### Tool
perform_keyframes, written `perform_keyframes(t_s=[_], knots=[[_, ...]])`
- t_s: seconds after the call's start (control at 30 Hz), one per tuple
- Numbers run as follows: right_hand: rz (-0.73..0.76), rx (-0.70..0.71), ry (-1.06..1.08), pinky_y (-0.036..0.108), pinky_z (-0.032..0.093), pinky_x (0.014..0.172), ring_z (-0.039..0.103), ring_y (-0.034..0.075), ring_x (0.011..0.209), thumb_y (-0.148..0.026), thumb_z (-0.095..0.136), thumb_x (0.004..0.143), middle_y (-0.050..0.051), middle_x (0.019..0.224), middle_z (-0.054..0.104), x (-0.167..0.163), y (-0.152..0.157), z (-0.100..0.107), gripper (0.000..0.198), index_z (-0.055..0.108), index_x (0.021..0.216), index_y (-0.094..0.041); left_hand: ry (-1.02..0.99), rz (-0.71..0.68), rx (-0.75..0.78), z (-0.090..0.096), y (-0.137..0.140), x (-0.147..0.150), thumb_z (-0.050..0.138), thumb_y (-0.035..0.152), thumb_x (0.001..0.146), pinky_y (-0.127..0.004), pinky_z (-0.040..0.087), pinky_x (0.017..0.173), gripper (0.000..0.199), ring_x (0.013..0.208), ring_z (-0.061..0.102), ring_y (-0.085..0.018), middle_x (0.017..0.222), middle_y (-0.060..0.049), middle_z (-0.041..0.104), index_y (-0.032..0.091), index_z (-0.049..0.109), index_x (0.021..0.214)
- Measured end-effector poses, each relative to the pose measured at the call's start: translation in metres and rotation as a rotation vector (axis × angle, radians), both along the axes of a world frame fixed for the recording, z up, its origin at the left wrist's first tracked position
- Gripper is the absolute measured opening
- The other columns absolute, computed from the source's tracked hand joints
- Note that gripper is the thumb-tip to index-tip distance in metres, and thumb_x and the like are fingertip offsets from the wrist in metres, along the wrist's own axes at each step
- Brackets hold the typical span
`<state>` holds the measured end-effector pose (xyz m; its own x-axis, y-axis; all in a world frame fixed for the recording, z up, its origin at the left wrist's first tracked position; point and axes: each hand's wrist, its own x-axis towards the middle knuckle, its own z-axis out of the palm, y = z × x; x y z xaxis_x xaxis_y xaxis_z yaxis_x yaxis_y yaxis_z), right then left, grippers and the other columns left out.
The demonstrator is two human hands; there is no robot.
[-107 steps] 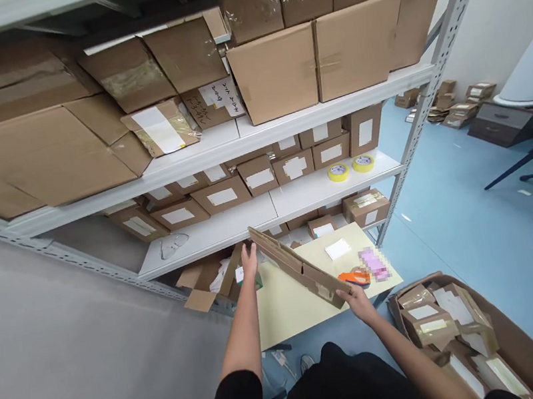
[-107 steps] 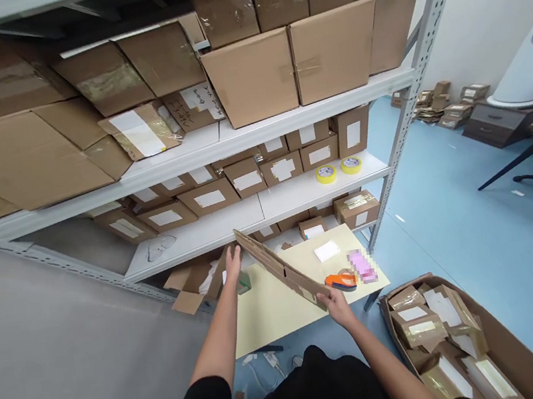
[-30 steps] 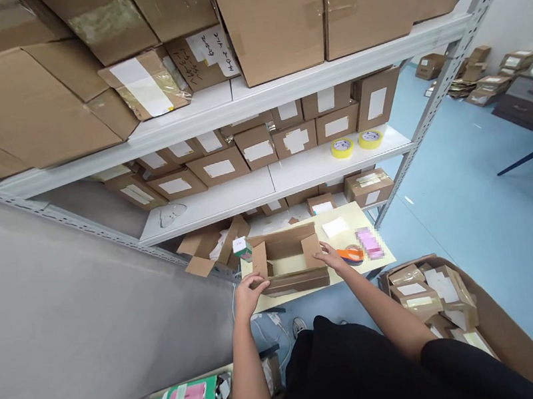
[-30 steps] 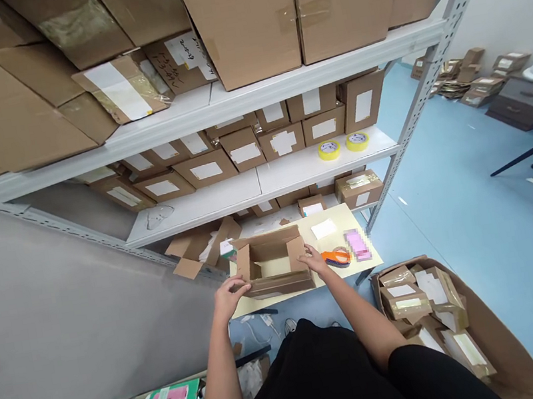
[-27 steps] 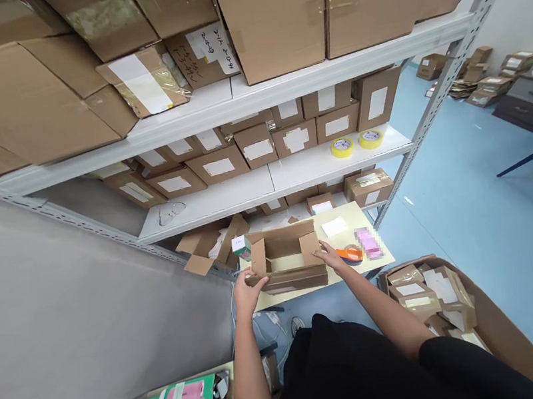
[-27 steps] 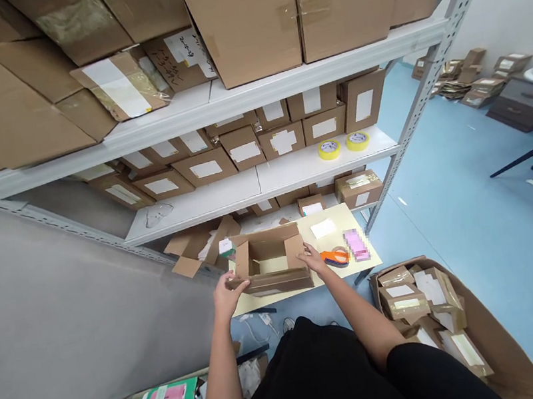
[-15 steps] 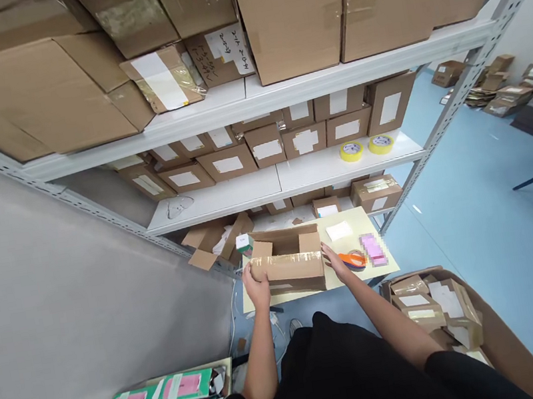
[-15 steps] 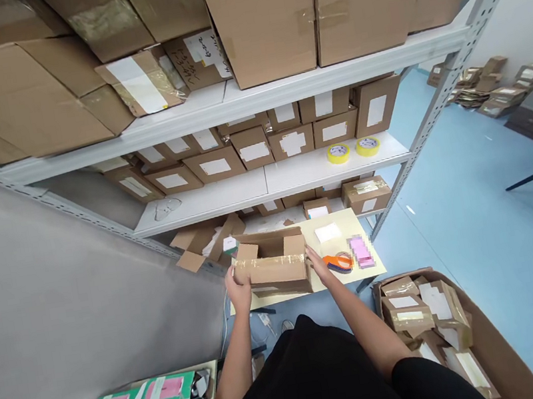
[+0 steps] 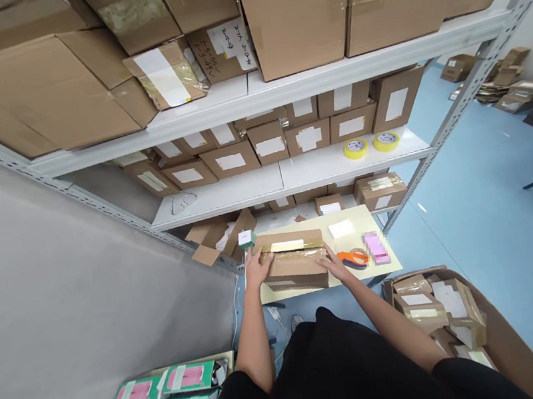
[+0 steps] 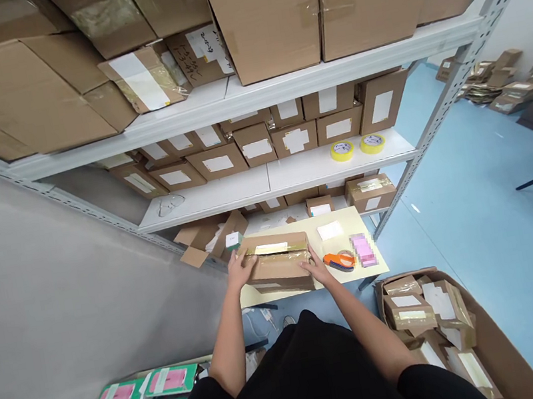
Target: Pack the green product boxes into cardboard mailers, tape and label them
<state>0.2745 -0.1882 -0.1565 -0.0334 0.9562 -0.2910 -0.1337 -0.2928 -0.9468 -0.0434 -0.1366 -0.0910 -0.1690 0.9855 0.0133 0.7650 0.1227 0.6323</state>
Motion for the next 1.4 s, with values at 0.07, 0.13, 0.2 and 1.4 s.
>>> perform_keyframes(t_s=[0.07,0.13,0.2,1.4], knots=[[0.010,-0.010,0.017,0.044,0.036,0.123,0.043,0.030,0.149,-0.055,0.082,0.075,0.004,0.157,0.052,0.000,-0.002,0.001,0.094,0.044,0.158,-0.033,-0.066,0.036,-0.075,-0.006,0.005,0.002,0.061,0.052,0.091,-0.044,0.043,0.112,0.049,0.135,0.056,-0.032,0.146,-0.014,0.061,0.024,0.065,0.131],[0.020,-0.012,0.053,0.044,0.040,0.121,0.048,0.028,0.146,-0.053,0.080,0.076,0.003,0.154,0.056,-0.001,-0.002,0.000,0.094,0.041,0.160,-0.034,-0.074,0.115,-0.114,-0.013,0.005,0.006,0.055,0.049,0.096,-0.042,0.048,0.104,0.044,0.121,0.065,-0.030,0.132,-0.011,0.069,0.025,0.062,0.133],[0.023,-0.008,0.100,0.046,0.042,0.119,0.054,0.027,0.140,-0.052,0.079,0.078,0.002,0.151,0.059,-0.002,-0.001,-0.001,0.094,0.037,0.161,-0.035,-0.030,0.166,-0.141,-0.017,0.004,0.008,0.053,0.048,0.097,-0.041,0.049,0.098,0.044,0.113,0.068,-0.031,0.125,-0.011,0.072,0.027,0.059,0.134],[-0.027,0.021,0.015,0.046,0.046,0.114,0.061,0.027,0.130,-0.058,0.081,0.073,0.006,0.138,0.069,0.006,0.014,-0.046,0.088,0.054,0.151,-0.027,-0.031,0.167,-0.230,-0.067,0.013,0.038,0.051,0.045,0.098,-0.037,0.049,0.096,0.034,0.115,0.066,-0.028,0.131,-0.014,0.066,0.023,0.057,0.124]])
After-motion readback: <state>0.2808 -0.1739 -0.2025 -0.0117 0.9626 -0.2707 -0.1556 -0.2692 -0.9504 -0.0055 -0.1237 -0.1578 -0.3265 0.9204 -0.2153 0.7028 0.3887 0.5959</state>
